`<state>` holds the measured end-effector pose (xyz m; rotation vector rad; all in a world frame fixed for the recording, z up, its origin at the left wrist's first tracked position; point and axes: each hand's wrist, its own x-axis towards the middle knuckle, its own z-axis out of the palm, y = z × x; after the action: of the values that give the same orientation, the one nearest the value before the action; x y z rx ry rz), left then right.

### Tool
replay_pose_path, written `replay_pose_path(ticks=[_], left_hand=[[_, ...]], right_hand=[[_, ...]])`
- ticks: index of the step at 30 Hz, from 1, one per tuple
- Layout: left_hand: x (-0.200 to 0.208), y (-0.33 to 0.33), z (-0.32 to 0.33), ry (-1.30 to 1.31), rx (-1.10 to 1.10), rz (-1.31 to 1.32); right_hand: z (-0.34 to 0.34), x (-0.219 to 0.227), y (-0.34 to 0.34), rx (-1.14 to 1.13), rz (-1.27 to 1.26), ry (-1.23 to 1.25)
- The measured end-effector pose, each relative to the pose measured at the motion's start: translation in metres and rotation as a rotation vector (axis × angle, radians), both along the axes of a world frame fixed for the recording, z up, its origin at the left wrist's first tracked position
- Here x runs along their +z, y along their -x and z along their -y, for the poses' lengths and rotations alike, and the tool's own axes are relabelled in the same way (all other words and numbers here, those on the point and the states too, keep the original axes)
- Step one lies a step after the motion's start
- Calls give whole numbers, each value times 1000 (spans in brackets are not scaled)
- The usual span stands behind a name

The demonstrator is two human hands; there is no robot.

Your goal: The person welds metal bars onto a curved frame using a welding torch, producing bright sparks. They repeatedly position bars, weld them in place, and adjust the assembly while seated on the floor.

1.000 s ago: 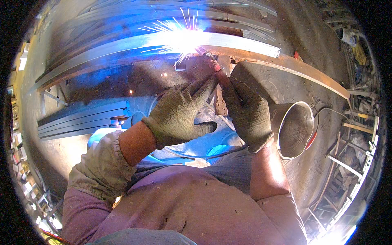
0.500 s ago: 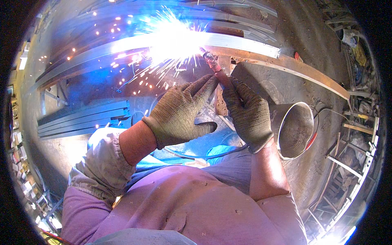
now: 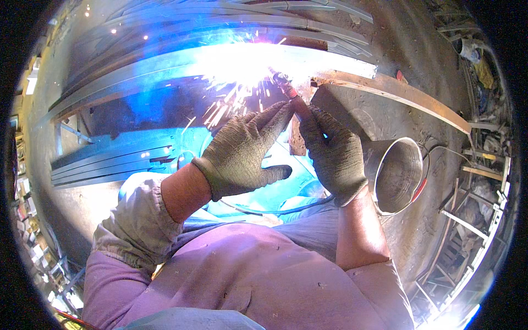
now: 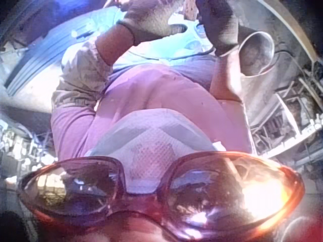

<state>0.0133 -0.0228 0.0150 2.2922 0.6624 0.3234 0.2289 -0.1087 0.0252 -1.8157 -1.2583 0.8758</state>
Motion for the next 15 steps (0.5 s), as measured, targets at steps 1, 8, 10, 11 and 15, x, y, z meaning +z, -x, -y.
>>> replay_pose_path(ticks=[1,8,10,11,15], left_hand=[[0,1,0,-46,-5,-61],[0,1,-4,-19,-15,-10],[3,2,-13,-157,-43,-9],[5,4,-19,-192,-74,-87],[15,31,-74,-152,229,-158]], right_hand=[[0,-1,0,-1,5,5],[1,1,-2,12,-21,20],[1,3,-3,25,-14,31],[2,3,-3,-3,-28,52],[4,3,-6,-121,39,59]])
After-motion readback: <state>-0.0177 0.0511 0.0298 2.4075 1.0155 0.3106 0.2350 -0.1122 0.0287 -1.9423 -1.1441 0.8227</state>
